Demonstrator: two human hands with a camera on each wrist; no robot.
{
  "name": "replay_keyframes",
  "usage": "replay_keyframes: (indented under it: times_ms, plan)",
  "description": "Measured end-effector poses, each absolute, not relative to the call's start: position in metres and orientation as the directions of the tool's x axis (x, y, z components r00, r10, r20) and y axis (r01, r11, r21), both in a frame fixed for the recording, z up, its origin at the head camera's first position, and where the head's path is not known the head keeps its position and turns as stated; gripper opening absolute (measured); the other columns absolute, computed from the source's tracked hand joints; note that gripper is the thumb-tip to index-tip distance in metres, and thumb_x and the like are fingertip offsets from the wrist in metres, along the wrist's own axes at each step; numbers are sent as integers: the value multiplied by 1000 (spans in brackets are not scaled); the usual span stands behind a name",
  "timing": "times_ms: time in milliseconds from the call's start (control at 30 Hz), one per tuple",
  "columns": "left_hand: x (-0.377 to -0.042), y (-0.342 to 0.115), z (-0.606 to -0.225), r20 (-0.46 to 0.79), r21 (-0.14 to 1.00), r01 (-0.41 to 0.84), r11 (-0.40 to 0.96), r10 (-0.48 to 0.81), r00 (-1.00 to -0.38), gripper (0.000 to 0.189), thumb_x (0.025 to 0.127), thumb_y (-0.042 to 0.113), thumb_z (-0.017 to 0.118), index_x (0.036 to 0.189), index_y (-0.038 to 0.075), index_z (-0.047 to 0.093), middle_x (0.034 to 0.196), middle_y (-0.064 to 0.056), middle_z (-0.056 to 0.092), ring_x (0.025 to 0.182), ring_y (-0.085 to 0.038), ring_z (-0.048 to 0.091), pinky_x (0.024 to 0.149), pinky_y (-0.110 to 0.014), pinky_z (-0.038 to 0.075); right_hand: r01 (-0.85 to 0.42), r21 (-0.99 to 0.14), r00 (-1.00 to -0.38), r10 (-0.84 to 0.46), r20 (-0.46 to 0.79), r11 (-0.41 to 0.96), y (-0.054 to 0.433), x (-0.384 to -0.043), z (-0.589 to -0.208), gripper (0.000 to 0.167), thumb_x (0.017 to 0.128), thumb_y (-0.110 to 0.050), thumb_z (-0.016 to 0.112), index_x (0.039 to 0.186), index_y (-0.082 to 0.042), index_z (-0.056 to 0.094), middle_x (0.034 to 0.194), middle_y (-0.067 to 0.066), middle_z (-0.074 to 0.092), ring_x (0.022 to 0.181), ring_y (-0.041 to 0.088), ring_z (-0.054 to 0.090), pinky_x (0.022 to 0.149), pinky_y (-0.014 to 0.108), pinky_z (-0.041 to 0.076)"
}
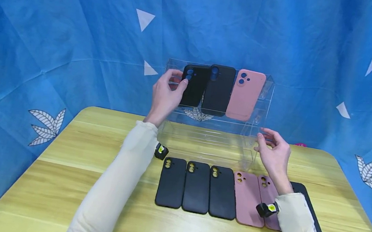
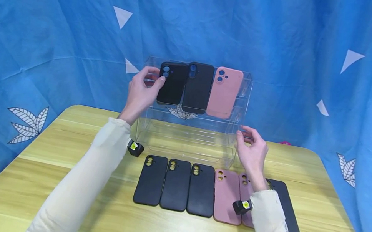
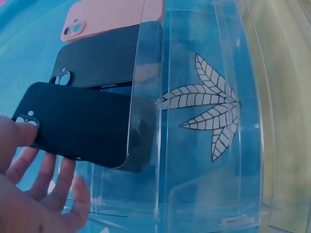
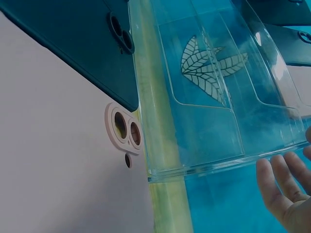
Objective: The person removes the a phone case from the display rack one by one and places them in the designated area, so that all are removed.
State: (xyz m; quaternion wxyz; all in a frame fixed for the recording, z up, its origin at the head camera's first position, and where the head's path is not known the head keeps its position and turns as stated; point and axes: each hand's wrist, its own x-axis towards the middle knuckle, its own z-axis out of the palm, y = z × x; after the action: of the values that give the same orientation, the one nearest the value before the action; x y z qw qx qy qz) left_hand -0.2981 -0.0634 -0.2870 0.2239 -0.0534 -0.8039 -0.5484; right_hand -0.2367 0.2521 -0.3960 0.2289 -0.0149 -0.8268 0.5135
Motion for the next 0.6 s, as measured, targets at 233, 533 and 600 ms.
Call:
replay_keyframes:
  times_ms: [233,533,600]
  plan:
    - [-294,-67,-288,464,863,405,303,-158,-871,27,100,25,66,126,16,65,118,-8,68,106,-24,66,95,-37,56,-201,-860,-897,264,354,470,252,-237,-397,39,104,-29,59,133,-4,64,107,-2,65,86,-2,67,66,16,60]
    - [-292,-68,-283,540,840,505,198,-211,-815,31,102,24,63,130,10,61,124,-12,64,106,-25,65,94,-39,57,-212,-860,-897,257,360,464,253,-237,-398,37,104,-29,59,132,-5,65,102,-12,62,88,-2,67,67,16,60]
    - [-291,-68,-282,548,836,518,181,-213,-809,33,103,25,63,131,9,60,124,-13,63,106,-24,65,93,-37,56,-215,-859,-895,258,363,465,253,-237,-398,37,104,-28,59,132,-5,65,102,-13,62,87,-3,66,66,16,60]
